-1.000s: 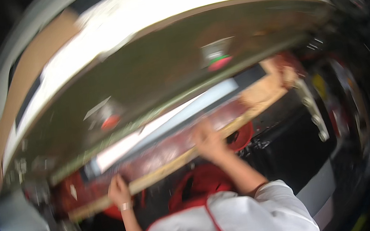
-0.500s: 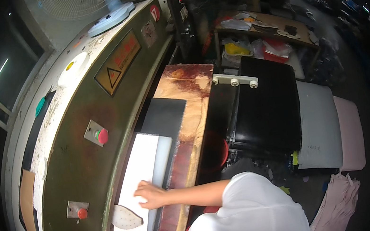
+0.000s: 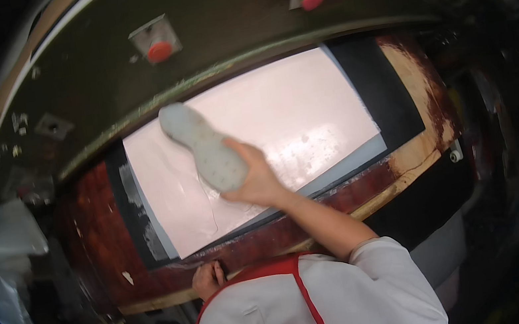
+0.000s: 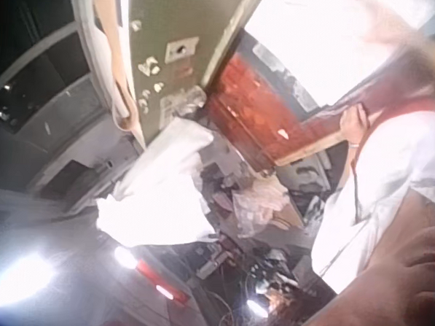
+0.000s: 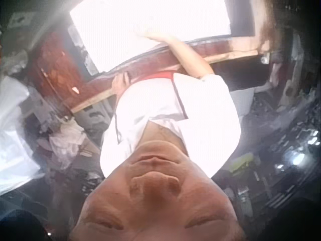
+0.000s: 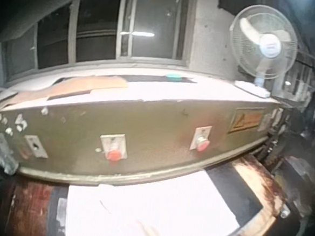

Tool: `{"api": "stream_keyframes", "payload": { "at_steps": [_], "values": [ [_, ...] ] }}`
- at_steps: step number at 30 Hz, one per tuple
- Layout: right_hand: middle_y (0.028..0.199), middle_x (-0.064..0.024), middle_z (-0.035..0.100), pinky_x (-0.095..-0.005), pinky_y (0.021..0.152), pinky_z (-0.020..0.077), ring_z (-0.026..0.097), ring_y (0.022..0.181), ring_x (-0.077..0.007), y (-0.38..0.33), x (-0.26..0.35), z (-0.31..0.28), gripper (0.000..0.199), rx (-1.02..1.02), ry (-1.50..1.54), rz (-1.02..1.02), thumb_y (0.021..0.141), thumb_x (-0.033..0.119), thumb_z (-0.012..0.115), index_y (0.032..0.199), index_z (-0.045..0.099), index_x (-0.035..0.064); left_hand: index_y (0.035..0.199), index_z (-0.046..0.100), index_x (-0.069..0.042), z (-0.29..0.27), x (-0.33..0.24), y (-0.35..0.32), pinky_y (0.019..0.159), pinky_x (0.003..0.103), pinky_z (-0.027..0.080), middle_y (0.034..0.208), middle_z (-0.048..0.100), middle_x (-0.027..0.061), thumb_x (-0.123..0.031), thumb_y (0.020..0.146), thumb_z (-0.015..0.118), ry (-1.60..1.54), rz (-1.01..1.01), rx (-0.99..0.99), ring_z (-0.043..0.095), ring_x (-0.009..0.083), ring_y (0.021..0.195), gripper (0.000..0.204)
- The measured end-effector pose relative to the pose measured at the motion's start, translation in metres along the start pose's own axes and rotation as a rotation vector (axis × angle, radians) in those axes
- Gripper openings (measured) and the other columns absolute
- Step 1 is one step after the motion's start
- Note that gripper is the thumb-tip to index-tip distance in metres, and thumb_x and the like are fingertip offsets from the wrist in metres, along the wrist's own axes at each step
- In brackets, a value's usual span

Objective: The person places a sheet of white material on a cutting machine, aligns a shoe insole template, and presses a button to cut multiple insoles. They remove the cut pieces, stack them, and place them into a plastic bag.

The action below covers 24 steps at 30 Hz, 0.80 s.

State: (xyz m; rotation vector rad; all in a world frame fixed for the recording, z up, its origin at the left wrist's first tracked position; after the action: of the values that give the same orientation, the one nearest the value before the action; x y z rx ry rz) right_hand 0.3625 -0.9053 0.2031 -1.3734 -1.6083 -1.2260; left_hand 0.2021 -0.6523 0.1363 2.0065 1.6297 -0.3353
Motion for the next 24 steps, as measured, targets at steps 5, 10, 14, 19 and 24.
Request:
{"api": "stream_keyframes", "payload": {
  "at_steps": [5,10,14,19,24],
  "values": [
    [0.131,-0.0206,0.043,-0.0399,0.102,0.038,0.041,0.123,-0.0335,0.008,0.012,-0.054,0.091,-0.01,-0.195,0.136,0.053,0.01,0.082,0.135,0.043,0.0084,0.081,0.061,-0.006,-0.009,-0.009,0.017,0.059,0.038,0.046,0.072,0.058,0.0095,-0.014,0.083,0.062,-0.058,0.101,-0.009,0.057,0.0291,0.066,0.007],
    [0.137,-0.0239,0.034,-0.0439,0.107,0.0315,0.031,0.13,-0.0401,0.005,-0.014,-0.051,0.095,-0.08,-0.479,-0.038,0.052,0.009,0.081,0.136,0.038,0.0075,0.082,0.061,-0.006,-0.011,-0.011,0.024,0.058,0.037,0.046,0.072,0.058,0.0092,-0.014,0.083,0.062,-0.018,0.032,0.031,0.057,0.0288,0.065,0.008],
    [0.137,-0.0249,0.033,-0.0455,0.109,0.0285,0.029,0.131,-0.0419,0.001,-0.032,-0.05,0.098,-0.092,-0.434,-0.04,0.052,0.009,0.081,0.138,0.033,0.0074,0.083,0.062,-0.006,-0.021,-0.021,0.03,0.058,0.037,0.047,0.074,0.059,0.0096,-0.013,0.083,0.062,0.008,0.031,0.046,0.058,0.029,0.066,0.007],
    [0.144,-0.0279,0.023,-0.0486,0.11,0.0238,0.019,0.136,-0.0455,0.025,-0.022,-0.074,0.11,-0.074,-0.437,-0.009,0.055,0.02,0.085,0.143,0.022,0.0008,0.08,0.062,-0.005,-0.038,-0.037,0.047,0.058,0.037,0.048,0.073,0.06,0.0106,-0.012,0.082,0.062,0.058,-0.01,0.073,0.059,0.03,0.066,0.007],
    [0.147,-0.034,0.015,-0.0456,0.113,0.0152,0.017,0.137,-0.0441,0.127,0.006,-0.179,0.086,-0.73,-0.55,0.005,0.089,0.034,0.061,0.143,0.011,-0.011,0.072,0.06,-0.005,-0.051,-0.03,0.097,0.053,0.041,0.046,0.065,0.057,0.0131,-0.011,0.081,0.062,0.073,-0.141,0.071,0.056,0.0325,0.058,0.011]
  ]
}}
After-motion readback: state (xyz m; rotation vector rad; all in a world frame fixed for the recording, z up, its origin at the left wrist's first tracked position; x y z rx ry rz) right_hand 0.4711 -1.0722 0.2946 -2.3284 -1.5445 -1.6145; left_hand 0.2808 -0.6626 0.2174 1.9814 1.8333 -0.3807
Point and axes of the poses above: each hand's wrist, its own y-axis towards the middle knuckle, its own z-axis out of the palm, x = y × z, the point moved 4 cm from there along y, towards the middle knuckle
